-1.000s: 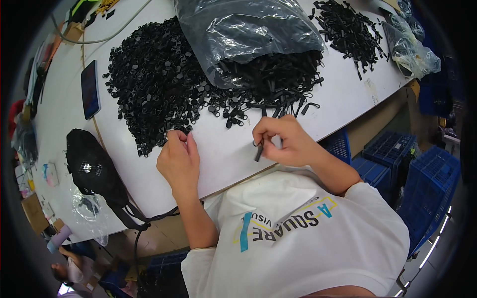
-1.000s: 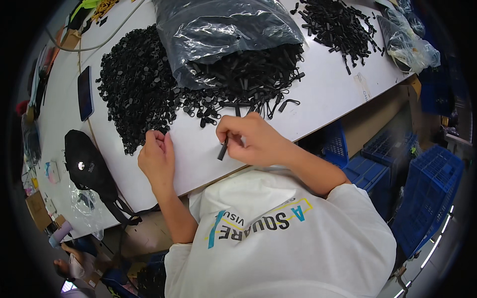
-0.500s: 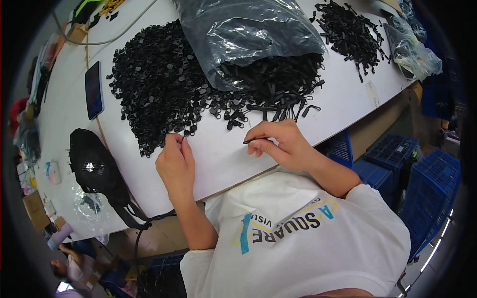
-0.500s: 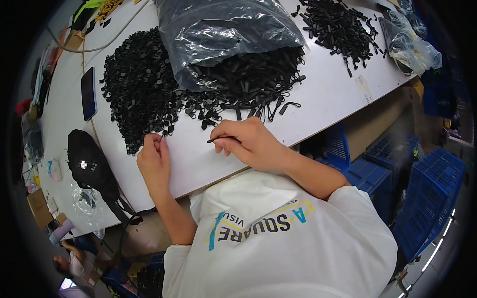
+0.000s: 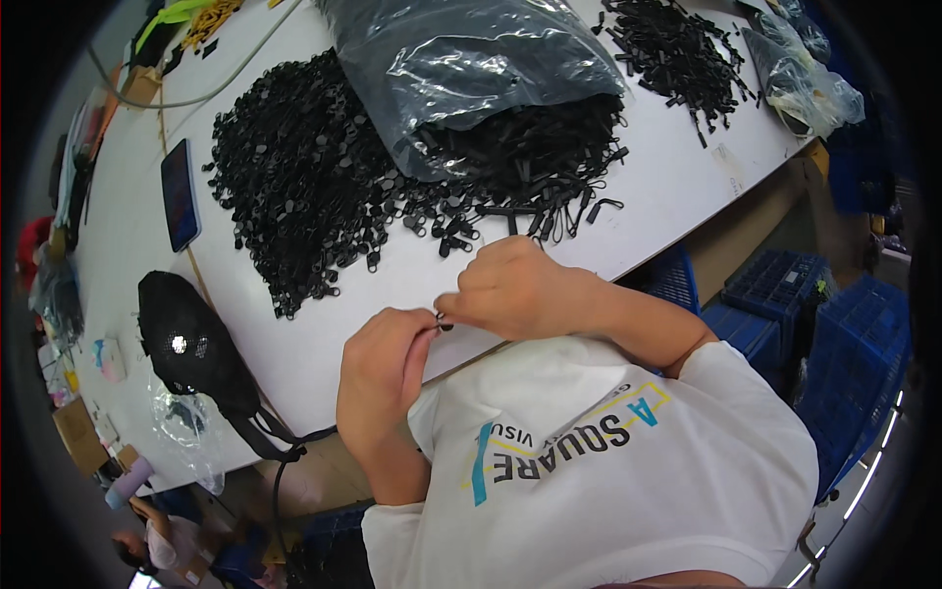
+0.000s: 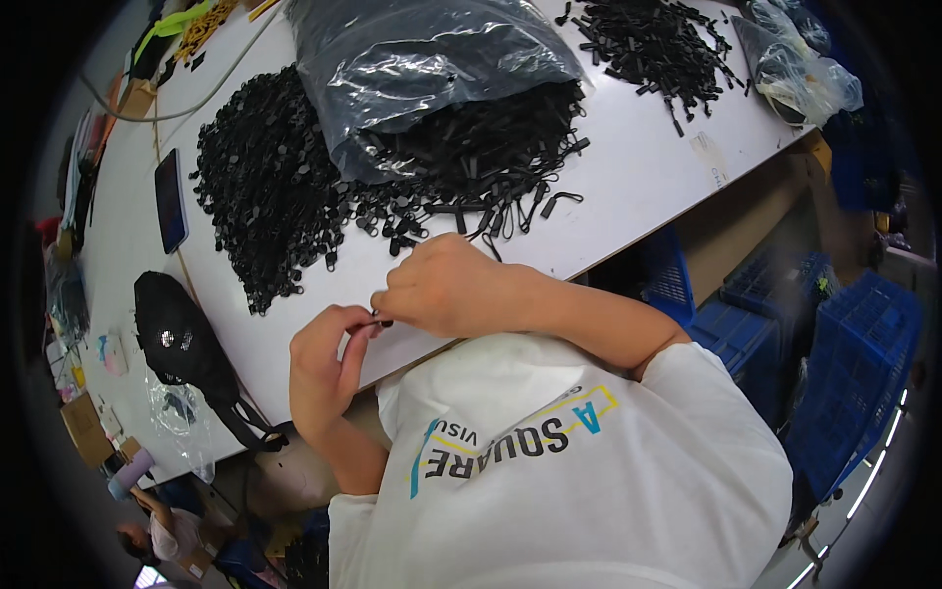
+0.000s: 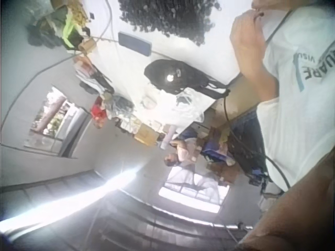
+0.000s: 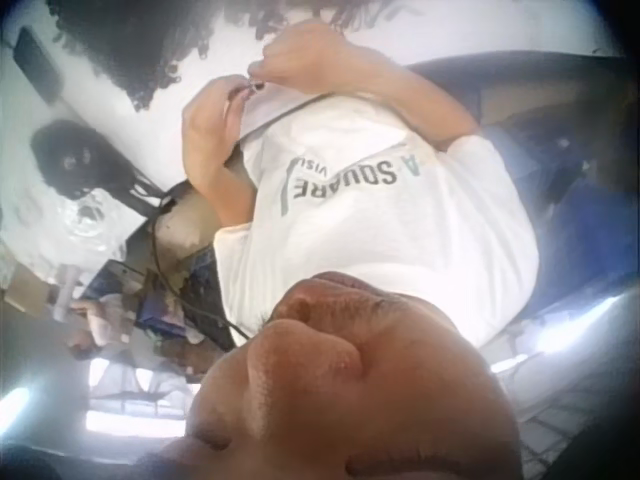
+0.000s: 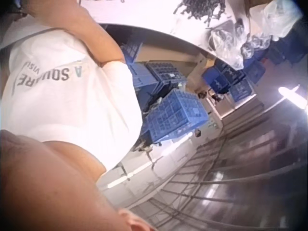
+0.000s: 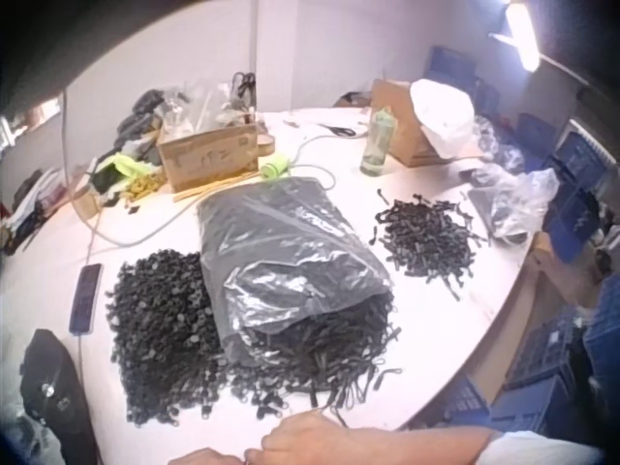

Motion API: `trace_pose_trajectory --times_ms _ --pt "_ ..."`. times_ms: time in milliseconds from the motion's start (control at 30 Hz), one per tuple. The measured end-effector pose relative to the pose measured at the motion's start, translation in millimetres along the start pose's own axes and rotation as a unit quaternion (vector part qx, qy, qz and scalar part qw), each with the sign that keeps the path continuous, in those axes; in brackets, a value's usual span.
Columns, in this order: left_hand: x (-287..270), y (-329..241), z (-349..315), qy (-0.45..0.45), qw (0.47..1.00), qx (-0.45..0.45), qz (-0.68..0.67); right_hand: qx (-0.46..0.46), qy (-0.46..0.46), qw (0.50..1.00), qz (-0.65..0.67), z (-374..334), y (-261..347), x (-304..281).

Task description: The person sits at a white table in a workshop and repeatedly picks up small black plastic components and black cords. They insert the plastic pieces into the ends of the cords by hand, creating assembled units. The person works continuously, handling the items one at a time and placing the finished assemblies on the table.

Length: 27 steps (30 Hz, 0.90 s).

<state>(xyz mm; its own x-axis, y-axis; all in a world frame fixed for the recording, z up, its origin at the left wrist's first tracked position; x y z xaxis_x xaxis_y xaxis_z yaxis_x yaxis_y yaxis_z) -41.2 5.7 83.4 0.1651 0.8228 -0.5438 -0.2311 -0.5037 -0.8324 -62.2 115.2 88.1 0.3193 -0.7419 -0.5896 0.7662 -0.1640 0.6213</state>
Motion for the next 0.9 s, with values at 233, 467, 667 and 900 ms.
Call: trace_pose_trajectory --times_ms 233,467,667,900 --pt "9.7 -16.4 3.2 0.051 0.997 0.055 -0.033 -0.012 0.075 0.993 0.089 -8.9 7.8 -3.8" --pt "18.7 -22.9 -0.8 0.093 0.991 0.076 -0.065 -0.004 0.152 0.984 0.095 -13.0 12.9 -2.2" --pt "30.4 -32.3 -3.4 0.115 0.984 0.097 -0.094 0.032 0.230 0.963 0.136 -22.4 20.2 0.5" --pt "37.7 -45.8 -2.8 0.078 0.982 0.164 -0.046 0.137 0.185 0.945 0.231 -37.2 12.9 -5.7"
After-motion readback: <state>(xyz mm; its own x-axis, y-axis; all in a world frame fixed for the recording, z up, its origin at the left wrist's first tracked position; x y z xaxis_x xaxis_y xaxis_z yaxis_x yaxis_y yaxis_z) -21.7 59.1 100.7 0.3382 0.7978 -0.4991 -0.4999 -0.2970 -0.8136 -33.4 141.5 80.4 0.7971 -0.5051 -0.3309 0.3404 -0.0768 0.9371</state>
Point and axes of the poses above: each hand's wrist, its own z-axis towards the middle knuckle, its own x-axis out of the palm, y = z × x, the point moved 9 cm from there along z, towards the middle knuckle, and after that the axes turned 3 degrees about -y, right-handed, at the moved point
